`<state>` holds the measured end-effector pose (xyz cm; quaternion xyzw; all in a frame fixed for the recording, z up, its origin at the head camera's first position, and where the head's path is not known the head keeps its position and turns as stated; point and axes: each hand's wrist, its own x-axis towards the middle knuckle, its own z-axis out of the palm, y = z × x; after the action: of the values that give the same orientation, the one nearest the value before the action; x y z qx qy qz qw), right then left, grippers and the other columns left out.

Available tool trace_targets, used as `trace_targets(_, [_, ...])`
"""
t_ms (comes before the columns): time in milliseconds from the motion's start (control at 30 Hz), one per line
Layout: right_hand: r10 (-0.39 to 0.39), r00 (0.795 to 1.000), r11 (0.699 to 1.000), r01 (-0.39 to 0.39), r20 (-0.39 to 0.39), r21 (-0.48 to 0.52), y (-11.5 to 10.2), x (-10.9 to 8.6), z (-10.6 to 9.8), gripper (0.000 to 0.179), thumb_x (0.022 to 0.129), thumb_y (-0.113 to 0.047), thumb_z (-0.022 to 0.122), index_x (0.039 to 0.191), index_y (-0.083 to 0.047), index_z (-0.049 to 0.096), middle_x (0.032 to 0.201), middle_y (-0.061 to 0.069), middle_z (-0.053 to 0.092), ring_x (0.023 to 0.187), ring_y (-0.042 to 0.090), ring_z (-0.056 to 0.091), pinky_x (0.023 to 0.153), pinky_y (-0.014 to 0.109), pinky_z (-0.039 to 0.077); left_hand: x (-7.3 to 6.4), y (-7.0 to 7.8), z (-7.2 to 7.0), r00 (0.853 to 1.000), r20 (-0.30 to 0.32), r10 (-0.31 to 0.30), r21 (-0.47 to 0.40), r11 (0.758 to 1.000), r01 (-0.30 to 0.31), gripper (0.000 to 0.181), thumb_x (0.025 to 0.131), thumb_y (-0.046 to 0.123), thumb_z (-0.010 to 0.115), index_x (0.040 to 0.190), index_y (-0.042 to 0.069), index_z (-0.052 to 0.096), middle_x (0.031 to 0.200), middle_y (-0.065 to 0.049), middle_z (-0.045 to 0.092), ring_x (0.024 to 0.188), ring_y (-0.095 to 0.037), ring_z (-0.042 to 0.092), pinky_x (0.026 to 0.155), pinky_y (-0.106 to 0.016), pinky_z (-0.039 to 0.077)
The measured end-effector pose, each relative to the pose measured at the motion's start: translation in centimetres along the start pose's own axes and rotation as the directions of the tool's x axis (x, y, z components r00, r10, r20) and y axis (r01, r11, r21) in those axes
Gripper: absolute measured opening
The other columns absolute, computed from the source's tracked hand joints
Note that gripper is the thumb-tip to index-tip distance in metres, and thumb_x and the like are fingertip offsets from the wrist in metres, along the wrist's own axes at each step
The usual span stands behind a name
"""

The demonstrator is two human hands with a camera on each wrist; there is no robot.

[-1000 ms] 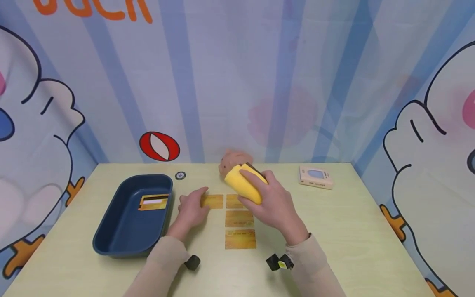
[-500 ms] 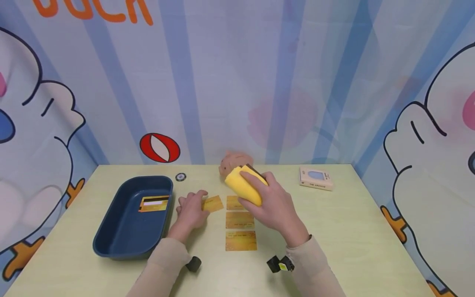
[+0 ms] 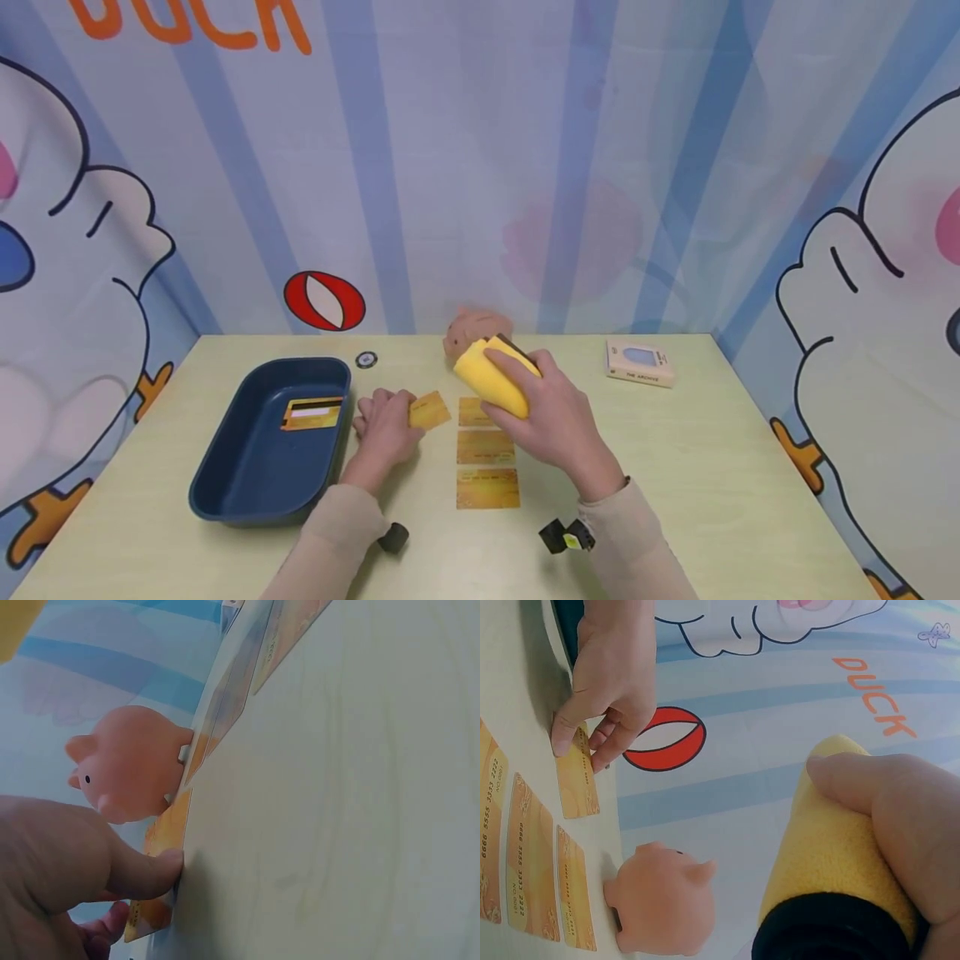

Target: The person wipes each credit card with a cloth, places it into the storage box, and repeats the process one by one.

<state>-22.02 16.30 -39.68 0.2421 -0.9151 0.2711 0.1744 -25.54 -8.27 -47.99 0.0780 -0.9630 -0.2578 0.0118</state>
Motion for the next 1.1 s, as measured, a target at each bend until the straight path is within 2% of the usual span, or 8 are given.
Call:
trace_targets(133, [-0.003,1.0,1.0,0.003,-0.002,-0.006,-0.1,0.0,-0.1,0.066,0.091,-0.038,0.082,0.152,-0.031,0.056,0.117,0.013,0.055,0.074,0.017,0.048,0.056,0.031,0.043,-0.3,0.0,0.1,0.999,-0.032,-0.001,0.003,1.0,0.001,0.047,0.087,0.015,0.082,0.133,0.014,0.07,0.133,-0.022,0.05,0.123,-0.044,0.034,0.097,-0.062,0.033])
trace_targets(333, [-0.007,1.0,1.0,0.006,-0.003,-0.002,-0.1,0.1,-0.2,0.066,0.091,-0.037,0.082,0.151,-0.03,0.056,0.117,0.014,0.056,0.076,0.017,0.049,0.058,0.031,0.044,-0.6,0.0,0.0,1.0,-0.025,-0.011,0.012,1.0,0.012,0.05,0.09,0.02,0.079,0.138,0.022,0.068,0.129,-0.022,0.057,0.119,-0.046,0.037,0.097,-0.064,0.032])
trace_targets(433, [0.0,1.0,1.0,0.0,0.003,0.002,-0.1,0.0,-0.2,0.066,0.091,-0.037,0.082,0.152,-0.031,0.056,0.118,0.014,0.056,0.076,0.018,0.05,0.058,0.031,0.044,-0.6,-0.2,0.1,1.0,-0.029,0.006,0.006,1.0,-0.006,0.051,0.091,0.02,0.079,0.14,0.023,0.067,0.125,-0.02,0.06,0.112,-0.043,0.045,0.095,-0.061,0.038])
trace_targets(600, [0.005,1.0,1.0,-0.005,0.008,0.005,-0.2,0.0,-0.2,0.067,0.091,-0.038,0.082,0.152,-0.032,0.056,0.119,0.014,0.055,0.076,0.017,0.05,0.057,0.031,0.044,-0.6,-0.6,0.0,0.995,-0.058,0.083,-0.072,0.994,-0.087,0.054,0.09,0.01,0.079,0.142,0.018,0.066,0.123,-0.018,0.057,0.104,-0.034,0.058,0.092,-0.052,0.053])
trace_targets(700, [0.004,1.0,1.0,-0.004,0.008,0.004,-0.2,0.0,-0.1,0.067,0.091,-0.038,0.082,0.152,-0.032,0.056,0.119,0.014,0.056,0.076,0.017,0.05,0.057,0.031,0.045,-0.7,-1.0,-0.2,0.987,-0.081,0.138,-0.151,0.977,-0.149,0.056,0.089,0.0,0.077,0.142,0.013,0.066,0.125,-0.019,0.056,0.109,-0.034,0.06,0.097,-0.051,0.055])
trace_targets(867, [0.004,1.0,1.0,-0.004,0.011,0.0,-0.1,-0.1,0.0,0.066,0.091,-0.038,0.082,0.152,-0.032,0.056,0.119,0.014,0.056,0.076,0.017,0.051,0.057,0.031,0.045,-1.0,-1.1,-1.4,0.972,-0.106,0.208,-0.285,0.931,-0.23,0.054,0.086,-0.011,0.069,0.138,0.006,0.067,0.123,-0.021,0.061,0.111,-0.035,0.059,0.102,-0.052,0.051])
trace_targets(967, [0.001,1.0,1.0,-0.001,0.008,0.002,-0.1,-0.1,0.0,0.066,0.091,-0.038,0.082,0.151,-0.031,0.056,0.119,0.014,0.056,0.075,0.017,0.051,0.057,0.03,0.045,-1.0,-0.9,-2.2,0.969,-0.093,0.228,-0.353,0.903,-0.246,0.054,0.086,-0.011,0.066,0.137,0.007,0.067,0.122,-0.018,0.066,0.102,-0.03,0.061,0.094,-0.047,0.054])
trace_targets(1100, [-0.008,1.0,1.0,0.008,0.011,0.0,0.0,-0.2,0.2,0.066,0.091,-0.038,0.082,0.152,-0.031,0.056,0.119,0.014,0.056,0.075,0.017,0.05,0.056,0.03,0.045,-1.0,-0.8,-3.2,0.975,-0.035,0.221,-0.454,0.865,-0.213,0.052,0.09,-0.006,0.068,0.14,0.011,0.066,0.117,-0.013,0.07,0.09,-0.023,0.061,0.078,-0.034,0.055])
